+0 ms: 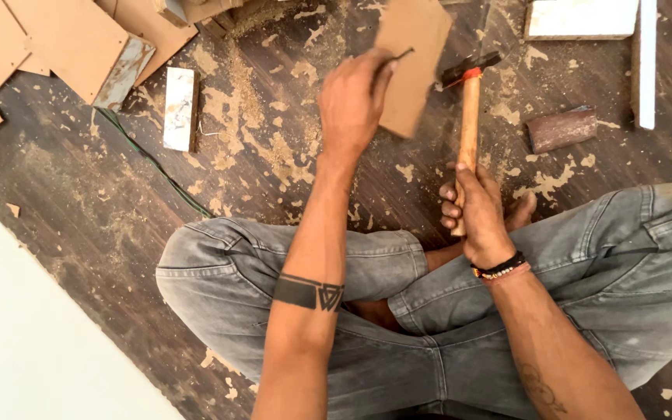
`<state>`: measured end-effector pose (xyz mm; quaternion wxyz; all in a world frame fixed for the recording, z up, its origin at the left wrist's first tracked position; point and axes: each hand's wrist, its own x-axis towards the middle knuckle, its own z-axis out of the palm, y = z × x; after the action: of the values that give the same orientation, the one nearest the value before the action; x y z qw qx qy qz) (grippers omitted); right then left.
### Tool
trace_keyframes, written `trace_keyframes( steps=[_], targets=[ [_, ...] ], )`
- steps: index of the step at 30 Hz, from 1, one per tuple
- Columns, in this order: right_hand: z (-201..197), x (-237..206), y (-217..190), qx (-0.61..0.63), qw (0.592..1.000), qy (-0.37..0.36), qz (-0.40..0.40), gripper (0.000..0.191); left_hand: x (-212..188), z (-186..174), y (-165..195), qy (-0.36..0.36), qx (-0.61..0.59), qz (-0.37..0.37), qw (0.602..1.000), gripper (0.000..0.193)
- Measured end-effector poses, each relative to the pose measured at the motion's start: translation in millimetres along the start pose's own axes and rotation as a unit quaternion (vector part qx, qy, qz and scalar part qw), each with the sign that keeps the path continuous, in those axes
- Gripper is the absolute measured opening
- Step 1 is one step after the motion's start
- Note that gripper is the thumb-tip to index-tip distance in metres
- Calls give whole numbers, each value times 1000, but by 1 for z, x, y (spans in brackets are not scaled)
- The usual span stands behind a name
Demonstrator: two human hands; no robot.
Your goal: The person sits cross-legged on the workshop floor and hammers nails into small wooden boards to assemble small box-like pieces. They hold each nail in place with one hand, drive it in with a hammer, set finished pieces aside with others on the floor, and pick up new boards to continue.
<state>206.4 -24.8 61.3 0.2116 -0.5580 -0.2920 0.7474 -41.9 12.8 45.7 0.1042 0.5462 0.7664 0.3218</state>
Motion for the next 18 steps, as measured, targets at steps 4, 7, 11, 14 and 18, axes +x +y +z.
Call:
trace_keyframes(
  steps=[4, 7, 11, 14, 18],
  targets=[
    [-1, 1, 2, 20, 1000, 5, -24, 28, -1, -20, 24, 33, 196, 206, 958, 12],
    [-3, 1, 4, 43, 997, 26, -50, 23, 1, -29, 48, -36, 234, 190, 953, 7],
    [-8, 0, 1, 66, 991, 93, -75, 20, -16, -39, 77, -252, 138, 132, 949, 19],
    [-10, -3, -4, 78, 984, 93, -128, 21, -30, -38, 90, -228, 92, 179, 953, 15],
    [-13, -7, -8, 130, 977, 88, -141, 22, -42, -31, 82, -89, -100, 143, 981, 19]
  ],
)
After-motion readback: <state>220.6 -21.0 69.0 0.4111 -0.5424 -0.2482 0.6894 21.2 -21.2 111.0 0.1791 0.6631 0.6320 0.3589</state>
